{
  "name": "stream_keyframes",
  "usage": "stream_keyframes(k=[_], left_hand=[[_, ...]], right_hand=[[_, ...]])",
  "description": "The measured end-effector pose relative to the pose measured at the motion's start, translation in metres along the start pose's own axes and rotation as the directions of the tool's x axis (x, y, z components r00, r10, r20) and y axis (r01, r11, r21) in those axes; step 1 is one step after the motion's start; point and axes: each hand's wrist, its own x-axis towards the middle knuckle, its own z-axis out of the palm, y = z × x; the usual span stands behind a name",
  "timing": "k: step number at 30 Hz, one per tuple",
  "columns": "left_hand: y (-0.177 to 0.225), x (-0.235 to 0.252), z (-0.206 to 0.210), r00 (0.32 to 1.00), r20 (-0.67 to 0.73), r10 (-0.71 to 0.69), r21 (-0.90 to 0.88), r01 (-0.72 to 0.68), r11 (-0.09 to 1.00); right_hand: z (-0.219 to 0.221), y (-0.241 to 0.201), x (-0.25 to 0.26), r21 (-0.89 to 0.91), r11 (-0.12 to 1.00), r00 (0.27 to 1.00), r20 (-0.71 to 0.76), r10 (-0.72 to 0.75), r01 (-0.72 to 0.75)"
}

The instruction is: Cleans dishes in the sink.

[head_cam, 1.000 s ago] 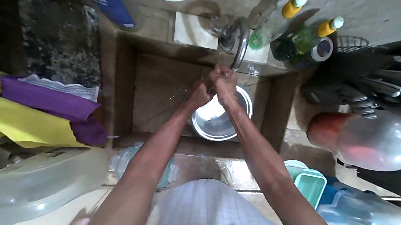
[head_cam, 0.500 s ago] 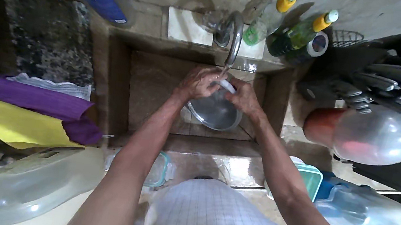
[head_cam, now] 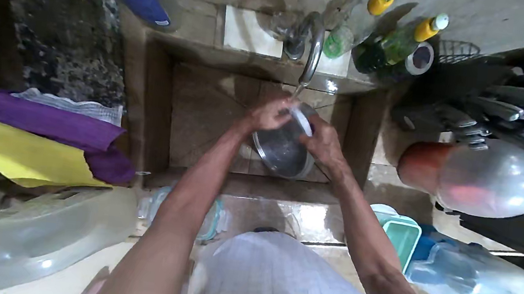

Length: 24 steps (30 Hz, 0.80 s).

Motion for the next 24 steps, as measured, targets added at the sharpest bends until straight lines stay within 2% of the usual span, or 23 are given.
stream_keyframes(k=[2,4,5,7,8,9,10,12,14,15,17,19,20,23,24], left_hand=[[-0.024,-0.015,-0.012,0.968,-0.046,-0.247,-0.098,0.242,0.965],[-0.020,-0.020,-0.009,0.928,-0.041,-0.371,-0.175,0.359,0.917],[-0.010,-0.015,-0.004,0.936,-0.033,-0.351,-0.187,0.339,0.922],[0.006,0.000,0.006,0.991,-0.052,-0.124,-0.105,0.118,0.987],[0.009,0.008,0.005,0.999,-0.040,-0.014,-0.045,0.012,0.999],[0.007,0.013,0.000,0.999,-0.038,0.037,-0.034,-0.038,0.999],[0.000,0.012,-0.005,0.998,-0.068,0.015,-0.079,-0.021,0.997],[-0.026,-0.004,-0.013,0.972,-0.112,-0.207,-0.192,0.183,0.964],[-0.034,-0.015,-0.007,0.939,-0.125,-0.321,-0.248,0.284,0.926],[-0.026,-0.015,0.000,0.947,-0.113,-0.301,-0.241,0.268,0.933],[0.000,-0.003,0.013,0.991,-0.078,-0.104,-0.164,0.090,0.982],[0.013,0.010,0.009,0.999,-0.009,0.050,-0.047,-0.050,0.998],[0.007,0.009,0.005,0.999,-0.035,0.041,-0.071,-0.044,0.997],[-0.026,-0.012,0.000,0.966,-0.164,-0.201,-0.228,0.161,0.960],[-0.024,-0.016,0.003,0.953,-0.164,-0.253,-0.264,0.205,0.942]], right_hand=[[-0.012,0.005,-0.035,0.081,0.997,1.000,0.024,0.000,-0.001],[-0.014,0.003,-0.045,0.121,0.992,0.999,0.042,0.030,-0.034],[-0.011,0.002,-0.040,0.101,0.994,0.999,0.017,0.046,-0.047],[-0.006,0.000,-0.009,0.051,0.998,0.997,-0.060,0.046,-0.043],[-0.004,-0.002,0.003,0.035,0.998,0.996,-0.079,0.048,-0.045],[-0.002,-0.003,0.005,0.033,0.999,0.996,-0.086,0.038,-0.035],[-0.002,-0.002,-0.004,0.041,0.999,0.997,-0.075,0.017,-0.014],[-0.001,0.002,-0.032,0.069,0.997,0.999,-0.041,-0.018,0.021],[0.003,0.007,-0.042,0.082,0.996,0.999,-0.018,0.033,-0.031],[0.004,0.007,-0.040,0.061,0.996,0.998,-0.031,0.062,-0.060],[0.004,0.004,-0.023,0.010,1.000,0.996,-0.085,0.021,-0.020],[-0.002,-0.004,-0.015,-0.005,1.000,0.997,-0.068,-0.024,0.023],[-0.006,-0.006,-0.020,0.006,0.999,0.998,-0.048,-0.031,0.031],[-0.016,0.002,-0.048,0.040,0.999,1.000,0.004,0.011,-0.011],[-0.015,0.003,-0.046,0.033,0.999,0.999,0.009,0.037,-0.037]])
